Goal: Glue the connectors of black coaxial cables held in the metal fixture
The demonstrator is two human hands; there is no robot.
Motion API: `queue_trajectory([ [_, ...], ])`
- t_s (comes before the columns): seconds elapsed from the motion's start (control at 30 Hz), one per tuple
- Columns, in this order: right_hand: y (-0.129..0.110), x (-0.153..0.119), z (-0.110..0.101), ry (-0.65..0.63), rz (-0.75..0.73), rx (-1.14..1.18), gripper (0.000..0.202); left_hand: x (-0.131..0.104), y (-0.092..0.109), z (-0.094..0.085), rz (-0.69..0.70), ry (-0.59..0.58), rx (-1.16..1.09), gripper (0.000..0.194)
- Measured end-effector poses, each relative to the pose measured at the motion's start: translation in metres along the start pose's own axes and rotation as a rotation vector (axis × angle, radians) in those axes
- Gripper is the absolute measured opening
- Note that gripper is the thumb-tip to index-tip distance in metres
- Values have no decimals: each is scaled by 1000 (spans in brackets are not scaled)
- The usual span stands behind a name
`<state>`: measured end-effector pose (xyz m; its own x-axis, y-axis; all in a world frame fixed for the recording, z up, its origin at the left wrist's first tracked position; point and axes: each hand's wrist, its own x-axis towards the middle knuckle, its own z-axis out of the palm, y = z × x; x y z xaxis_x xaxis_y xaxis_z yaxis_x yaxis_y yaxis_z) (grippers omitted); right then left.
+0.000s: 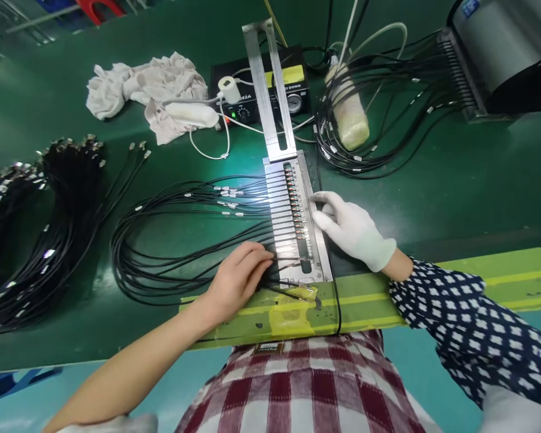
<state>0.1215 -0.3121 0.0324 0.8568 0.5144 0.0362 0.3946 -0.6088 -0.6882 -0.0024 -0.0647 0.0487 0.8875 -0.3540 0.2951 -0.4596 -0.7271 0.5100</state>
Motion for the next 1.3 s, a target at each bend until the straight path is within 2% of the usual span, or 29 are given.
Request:
queue_trajectory([
  [0.07, 6, -5, -4, 53, -36, 90, 35, 3, -3, 2, -12, 29, 49, 13],
  [0.17, 8, -8, -5, 100, -51, 124, 32, 6, -9, 6, -9, 5, 113, 10],
  [0.3, 5, -4, -3, 85, -40, 131, 28, 10, -15, 7, -8, -11, 110, 10],
  [0.5, 2, -3, -5, 78, -17, 129, 26, 16, -15, 3, -33, -45, -22, 13],
  [0.7, 3, -2, -5, 58, -4, 119, 24, 13, -12, 10, -20, -63, 59, 11],
  [0.9, 3, -2, -5, 63, -9, 94, 25, 15, -11, 9, -5, -72, 59, 11],
  [1.1, 1, -2, -6, 47, 17, 78, 25, 15, -18, 6, 47, -138, -35, 25],
  [1.17, 1, -2, -6, 47, 21, 78, 24, 10, -19, 5, 91, -135, 19, 31],
  [1.3, 1, 0, -5, 48, 16, 83, 24, -3, -17, 3, 90, -126, 245, 40],
])
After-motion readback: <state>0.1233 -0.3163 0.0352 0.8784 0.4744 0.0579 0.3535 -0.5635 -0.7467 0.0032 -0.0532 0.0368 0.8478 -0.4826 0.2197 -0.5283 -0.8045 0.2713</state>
